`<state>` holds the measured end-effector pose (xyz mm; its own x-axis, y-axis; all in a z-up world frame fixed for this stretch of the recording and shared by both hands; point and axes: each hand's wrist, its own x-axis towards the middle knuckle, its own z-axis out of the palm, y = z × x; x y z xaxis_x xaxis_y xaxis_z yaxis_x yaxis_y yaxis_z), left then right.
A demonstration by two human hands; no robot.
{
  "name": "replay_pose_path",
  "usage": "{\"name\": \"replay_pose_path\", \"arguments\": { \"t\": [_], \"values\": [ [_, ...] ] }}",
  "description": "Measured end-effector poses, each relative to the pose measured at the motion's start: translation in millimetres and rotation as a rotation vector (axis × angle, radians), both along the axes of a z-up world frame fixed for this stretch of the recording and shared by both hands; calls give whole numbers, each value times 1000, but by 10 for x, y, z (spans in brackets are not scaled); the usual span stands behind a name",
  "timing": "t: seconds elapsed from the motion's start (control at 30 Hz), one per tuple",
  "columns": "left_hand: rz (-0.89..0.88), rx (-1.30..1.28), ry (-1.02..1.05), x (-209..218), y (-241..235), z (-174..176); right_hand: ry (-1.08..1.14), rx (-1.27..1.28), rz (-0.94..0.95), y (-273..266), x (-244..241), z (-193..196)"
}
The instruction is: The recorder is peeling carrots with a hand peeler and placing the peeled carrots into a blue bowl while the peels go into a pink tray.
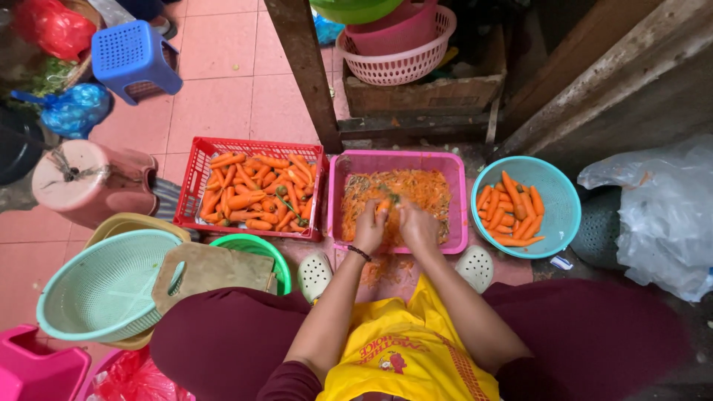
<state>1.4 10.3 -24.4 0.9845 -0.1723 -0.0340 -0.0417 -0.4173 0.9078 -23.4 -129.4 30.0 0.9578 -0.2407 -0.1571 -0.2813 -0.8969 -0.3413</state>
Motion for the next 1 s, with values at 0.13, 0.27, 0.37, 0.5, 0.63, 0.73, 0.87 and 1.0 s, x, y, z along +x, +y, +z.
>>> {"name": "replay_pose_path", "arguments": {
  "t": [0.13,0.27,0.37,0.5,0.63,0.73,0.87,1.0],
  "values": [
    [-60,-132,8,75,-75,-261,35,77,-79,-294,142,33],
    [12,-228,66,172,-84,-771,-5,119,-36,-219,30,-323],
    [8,-250,77,235,-55,-940,-38,67,11,-178,72,-335],
    [9,-600,353,168,-41,-755,52,102,-70,-396,149,-214],
    [49,-352,287,158,45,-630,52,195,-57,-90,24,91],
    [-20,-100,54,117,69,-397,-20,156,31,-71,20,-119],
    [158,-418,413,127,-47,-622,7,151,-6,-163,71,-93],
    [123,-469,350,195,-43,-582,-20,153,35,-12,-11,-143]
  ]
}}
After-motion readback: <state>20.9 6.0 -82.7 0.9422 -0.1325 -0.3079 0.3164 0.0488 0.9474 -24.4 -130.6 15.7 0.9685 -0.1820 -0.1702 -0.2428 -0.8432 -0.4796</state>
